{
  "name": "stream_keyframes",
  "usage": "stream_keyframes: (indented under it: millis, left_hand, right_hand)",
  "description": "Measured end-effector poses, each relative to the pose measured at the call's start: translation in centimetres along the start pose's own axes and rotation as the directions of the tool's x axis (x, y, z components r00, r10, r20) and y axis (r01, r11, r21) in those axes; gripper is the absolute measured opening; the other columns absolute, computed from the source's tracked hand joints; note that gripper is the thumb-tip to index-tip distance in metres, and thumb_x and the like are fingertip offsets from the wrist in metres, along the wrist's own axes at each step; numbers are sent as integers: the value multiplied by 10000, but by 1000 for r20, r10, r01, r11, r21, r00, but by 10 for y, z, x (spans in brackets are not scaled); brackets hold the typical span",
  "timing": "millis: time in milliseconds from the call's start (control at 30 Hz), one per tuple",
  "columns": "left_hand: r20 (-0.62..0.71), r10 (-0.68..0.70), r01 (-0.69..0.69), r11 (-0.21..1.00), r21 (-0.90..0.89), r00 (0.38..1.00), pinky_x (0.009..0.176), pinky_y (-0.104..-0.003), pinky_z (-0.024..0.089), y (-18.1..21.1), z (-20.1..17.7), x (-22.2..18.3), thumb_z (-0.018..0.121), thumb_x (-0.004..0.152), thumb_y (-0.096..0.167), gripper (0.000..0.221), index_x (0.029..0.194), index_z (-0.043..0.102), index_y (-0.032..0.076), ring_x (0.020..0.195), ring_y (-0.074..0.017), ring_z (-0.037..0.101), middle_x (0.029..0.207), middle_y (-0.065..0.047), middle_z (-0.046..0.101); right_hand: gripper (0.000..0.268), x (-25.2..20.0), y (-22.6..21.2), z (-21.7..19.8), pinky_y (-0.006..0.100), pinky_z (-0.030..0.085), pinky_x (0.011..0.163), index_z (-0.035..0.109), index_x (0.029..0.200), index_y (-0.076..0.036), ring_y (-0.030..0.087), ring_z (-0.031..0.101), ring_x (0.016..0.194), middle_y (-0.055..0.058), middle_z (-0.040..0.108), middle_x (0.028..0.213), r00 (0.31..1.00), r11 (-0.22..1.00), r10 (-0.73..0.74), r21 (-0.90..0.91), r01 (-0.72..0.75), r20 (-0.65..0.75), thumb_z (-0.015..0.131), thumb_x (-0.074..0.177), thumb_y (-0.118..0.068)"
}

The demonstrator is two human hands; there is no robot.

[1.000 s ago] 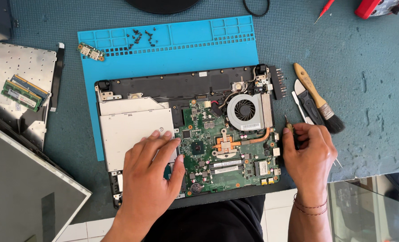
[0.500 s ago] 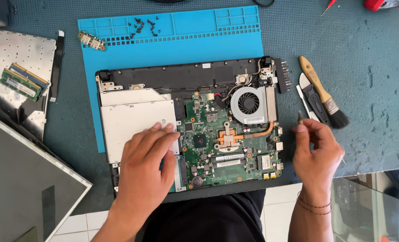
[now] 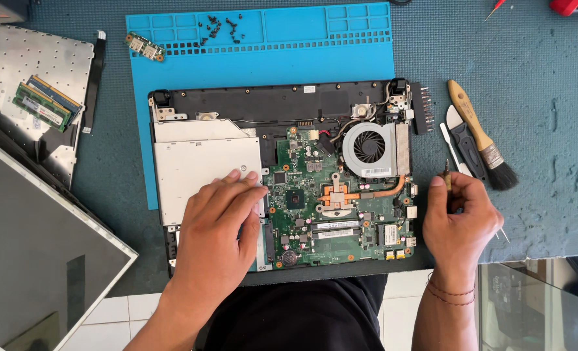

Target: The person installs a hard drive into a disassembled laptop chassis and secures it with screws. They then attach a cooling fan assembly and fasten it to the motherboard using a screwdriver. The work is performed on a blue anti-static mat with various tools and parts nearby.

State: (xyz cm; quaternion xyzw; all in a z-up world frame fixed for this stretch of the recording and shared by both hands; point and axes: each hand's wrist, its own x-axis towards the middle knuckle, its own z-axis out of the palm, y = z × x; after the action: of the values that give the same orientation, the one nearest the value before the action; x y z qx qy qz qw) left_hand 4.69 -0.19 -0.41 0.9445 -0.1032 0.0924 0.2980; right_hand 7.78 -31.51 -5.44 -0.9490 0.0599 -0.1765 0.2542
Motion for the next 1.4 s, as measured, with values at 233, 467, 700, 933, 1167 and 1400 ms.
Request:
stream_keyframes:
  millis: [233,467,700,933,1167,1400]
  left_hand:
    - [-9,1,-1,1000,7,1000,872,-417,455,1,-1,2,560,882,12,226,1081,642,79,1138,-277,571,1154,-48,645]
    - [1,-5,5,1000,4,1000,881,-420,446,0,0,1,561,875,20,239,1089,640,89,1148,-277,564,1161,-43,640]
    - [2,4,-4,1000,5,1000,872,-416,446,0,-2,3,550,887,17,229,1086,642,84,1137,-277,568,1149,-47,645]
    - [-12,12,-12,1000,7,1000,881,-414,450,0,-2,3,554,885,15,215,1070,644,80,1125,-276,578,1147,-45,650]
    - [-100,-83,63,980,-189,992,922,-399,516,-3,-26,4,461,942,13,230,1107,622,1,1071,-288,628,1078,-121,671]
    - [-309,-207,148,968,-202,928,923,-343,547,-16,-51,-20,446,963,-41,187,1072,597,-41,1027,-277,660,1057,-148,666]
  right_hand:
    - [73,0,2,2,290,418,680,666,961,-36,119,484,586,-9,564,703,1000,1000,17,-15,-18,-14,712,959,-92]
    - [163,1,0,1,264,428,695,619,969,-41,100,510,614,-5,582,750,998,998,59,-7,-59,-4,760,949,-121]
    - [142,1,4,1,324,448,686,612,992,16,178,575,678,60,630,806,1000,1000,-15,0,15,7,701,995,-95]
    - [142,1,7,2,335,431,683,593,958,-2,194,548,657,48,598,776,1000,1000,-10,-3,10,1,688,987,-104]
    - [126,1,9,2,353,453,707,625,996,1,224,587,681,66,627,793,999,999,-34,-33,34,7,703,989,-99]
    - [125,2,3,1,335,479,700,653,1034,12,191,611,711,89,661,843,999,999,-24,-37,26,40,721,985,-81]
